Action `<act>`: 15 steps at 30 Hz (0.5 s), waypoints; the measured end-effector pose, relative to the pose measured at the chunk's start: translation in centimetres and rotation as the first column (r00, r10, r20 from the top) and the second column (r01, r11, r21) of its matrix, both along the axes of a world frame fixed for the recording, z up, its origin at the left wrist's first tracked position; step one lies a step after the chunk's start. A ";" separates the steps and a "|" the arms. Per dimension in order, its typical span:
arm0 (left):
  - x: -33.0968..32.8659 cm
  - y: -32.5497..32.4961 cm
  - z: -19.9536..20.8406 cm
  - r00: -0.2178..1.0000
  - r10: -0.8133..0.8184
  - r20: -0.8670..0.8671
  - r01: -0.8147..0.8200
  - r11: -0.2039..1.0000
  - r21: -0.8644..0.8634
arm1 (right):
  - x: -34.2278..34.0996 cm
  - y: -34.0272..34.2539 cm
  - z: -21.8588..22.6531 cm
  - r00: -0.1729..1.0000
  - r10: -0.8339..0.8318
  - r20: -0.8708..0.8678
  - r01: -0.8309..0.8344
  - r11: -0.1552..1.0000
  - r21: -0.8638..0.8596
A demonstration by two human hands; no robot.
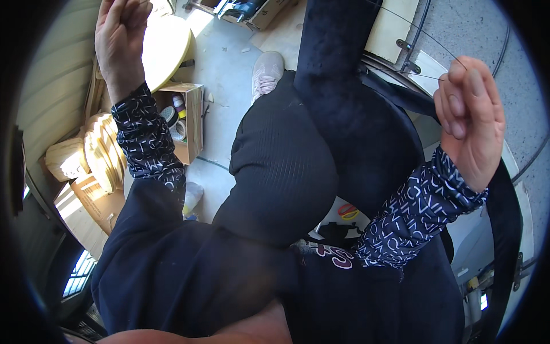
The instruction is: Hand-sewing fabric over foam padding onto a furniture frame.
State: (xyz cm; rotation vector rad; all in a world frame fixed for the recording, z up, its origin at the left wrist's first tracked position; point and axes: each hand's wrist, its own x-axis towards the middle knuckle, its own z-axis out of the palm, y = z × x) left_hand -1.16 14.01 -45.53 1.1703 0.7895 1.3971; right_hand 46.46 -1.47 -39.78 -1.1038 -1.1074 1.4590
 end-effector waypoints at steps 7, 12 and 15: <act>-0.9 -4.1 -7.6 0.986 -0.057 0.158 0.117 0.909 -0.400 | 0.7 0.6 -1.7 0.991 -0.133 0.009 0.131 0.988 0.087; -1.3 -5.2 -9.1 0.999 0.036 0.033 -0.017 0.889 -0.458 | -3.9 0.4 1.3 0.963 0.204 0.177 -0.251 0.915 0.314; -3.9 -4.9 -10.8 0.941 0.175 -0.291 -0.293 0.850 -0.438 | -8.4 0.1 2.3 0.842 0.154 0.518 -0.266 0.952 0.150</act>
